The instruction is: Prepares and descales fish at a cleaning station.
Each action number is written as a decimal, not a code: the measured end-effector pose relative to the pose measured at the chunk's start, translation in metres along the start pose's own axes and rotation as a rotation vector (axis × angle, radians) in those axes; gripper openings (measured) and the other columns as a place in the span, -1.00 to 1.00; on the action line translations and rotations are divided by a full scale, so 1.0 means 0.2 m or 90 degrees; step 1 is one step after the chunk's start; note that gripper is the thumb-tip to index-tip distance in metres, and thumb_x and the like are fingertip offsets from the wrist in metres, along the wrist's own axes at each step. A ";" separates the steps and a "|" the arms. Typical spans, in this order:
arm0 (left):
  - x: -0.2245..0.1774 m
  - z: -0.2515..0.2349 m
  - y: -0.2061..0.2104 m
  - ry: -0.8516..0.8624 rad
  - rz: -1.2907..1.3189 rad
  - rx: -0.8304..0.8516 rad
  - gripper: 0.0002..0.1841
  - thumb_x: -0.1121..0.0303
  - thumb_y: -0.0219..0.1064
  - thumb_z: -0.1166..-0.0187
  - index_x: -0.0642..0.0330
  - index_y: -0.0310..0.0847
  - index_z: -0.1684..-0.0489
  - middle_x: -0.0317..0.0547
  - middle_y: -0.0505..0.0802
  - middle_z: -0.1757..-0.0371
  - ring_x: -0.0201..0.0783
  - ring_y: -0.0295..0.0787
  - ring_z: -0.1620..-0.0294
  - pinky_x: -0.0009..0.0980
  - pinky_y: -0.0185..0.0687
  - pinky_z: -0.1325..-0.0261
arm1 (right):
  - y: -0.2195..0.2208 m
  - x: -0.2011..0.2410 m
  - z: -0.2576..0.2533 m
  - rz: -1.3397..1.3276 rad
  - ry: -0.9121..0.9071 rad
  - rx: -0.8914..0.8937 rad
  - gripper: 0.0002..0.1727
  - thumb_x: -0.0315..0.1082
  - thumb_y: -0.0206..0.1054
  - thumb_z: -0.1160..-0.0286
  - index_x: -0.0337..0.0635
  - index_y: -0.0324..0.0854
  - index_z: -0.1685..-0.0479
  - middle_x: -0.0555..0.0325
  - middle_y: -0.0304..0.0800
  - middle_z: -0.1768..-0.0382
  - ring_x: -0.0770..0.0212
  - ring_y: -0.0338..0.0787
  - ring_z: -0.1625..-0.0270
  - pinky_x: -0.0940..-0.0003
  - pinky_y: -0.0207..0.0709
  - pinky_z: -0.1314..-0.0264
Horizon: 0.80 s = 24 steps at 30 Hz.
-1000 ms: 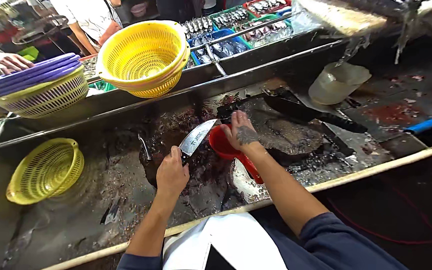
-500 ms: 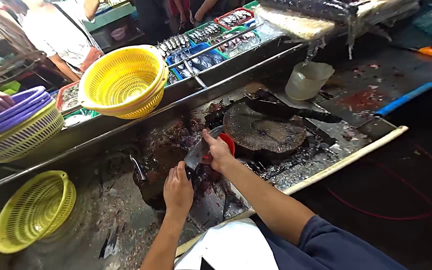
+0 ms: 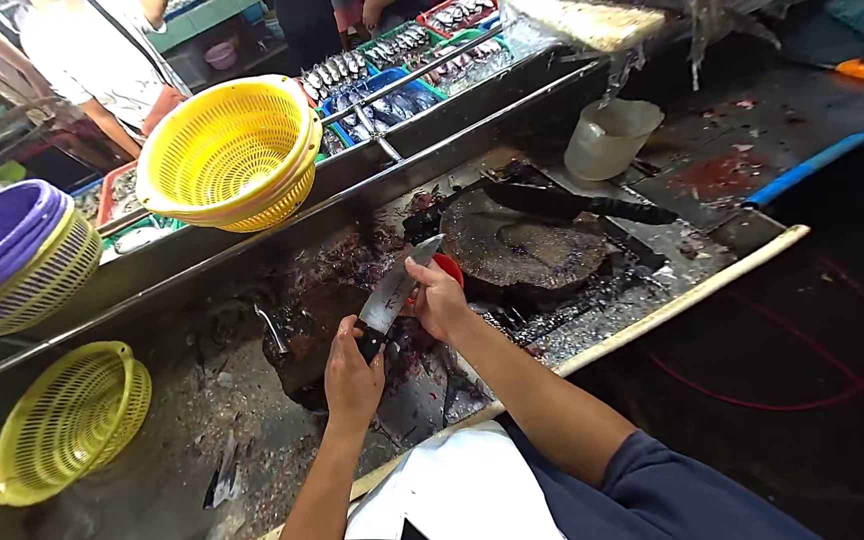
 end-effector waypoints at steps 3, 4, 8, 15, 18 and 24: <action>0.00 0.01 -0.02 -0.044 0.109 0.007 -0.11 0.28 0.69 -0.21 0.47 0.29 -0.57 0.11 0.86 -0.09 -0.11 0.86 -0.09 -0.16 0.80 -0.20 | -0.02 0.02 -0.01 -0.066 -0.078 0.322 -0.39 -0.47 -0.13 -0.79 0.03 0.17 -0.83 -0.06 0.53 -0.63 -0.05 0.60 -0.59 -0.05 0.47 -0.62; 0.00 0.00 -0.03 -0.046 0.142 0.003 -0.10 0.26 0.69 -0.19 0.48 0.29 -0.54 0.09 0.86 -0.08 -0.19 0.85 -0.08 -0.25 0.80 -0.18 | -0.02 0.02 -0.01 -0.082 -0.085 0.400 -0.32 -0.54 -0.06 -0.70 0.05 0.15 -0.85 -0.06 0.43 -0.71 -0.08 0.51 -0.67 -0.06 0.41 -0.67; 0.00 0.01 -0.05 -0.051 0.251 -0.014 -0.09 0.26 0.72 -0.12 0.46 0.30 -0.49 -0.04 0.84 -0.04 -0.41 0.83 -0.02 -0.46 0.80 -0.09 | 0.00 0.06 0.01 -0.089 -0.104 0.503 -0.24 -0.63 0.23 -0.53 0.06 0.28 -0.79 -0.10 0.44 -0.70 -0.16 0.53 -0.65 -0.10 0.48 -0.63; 0.00 0.02 -0.07 -0.045 0.282 -0.040 -0.07 0.31 0.73 -0.11 0.48 0.27 -0.52 -0.08 0.87 0.01 -0.44 0.84 0.00 -0.49 0.81 -0.08 | 0.01 0.06 0.02 -0.109 -0.110 0.529 -0.21 -0.58 0.46 -0.41 0.11 0.39 -0.71 -0.11 0.52 -0.64 -0.18 0.61 -0.59 -0.09 0.58 -0.55; 0.00 0.03 -0.07 -0.052 0.289 -0.040 -0.07 0.33 0.73 -0.09 0.47 0.27 -0.52 -0.10 0.88 0.02 -0.45 0.85 0.02 -0.50 0.81 -0.07 | 0.01 0.05 0.03 -0.102 -0.111 0.529 -0.21 -0.57 0.50 -0.38 0.13 0.43 -0.68 -0.09 0.56 -0.61 -0.17 0.63 -0.57 -0.06 0.61 -0.52; 0.03 0.05 -0.07 -0.072 0.289 -0.042 -0.09 0.32 0.73 -0.11 0.49 0.29 -0.51 -0.07 0.87 0.03 -0.41 0.85 0.02 -0.46 0.81 -0.07 | 0.01 0.00 0.02 -0.078 -0.122 0.462 -0.26 -0.53 0.50 -0.40 0.14 0.46 -0.64 -0.10 0.58 -0.58 -0.15 0.69 -0.49 -0.04 0.67 -0.44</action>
Point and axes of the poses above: each hand's wrist, its own z-axis away from the middle knuckle, its own y-axis out of the palm, x = y × z, the point moved 3 cm from there along -z, towards the middle knuckle
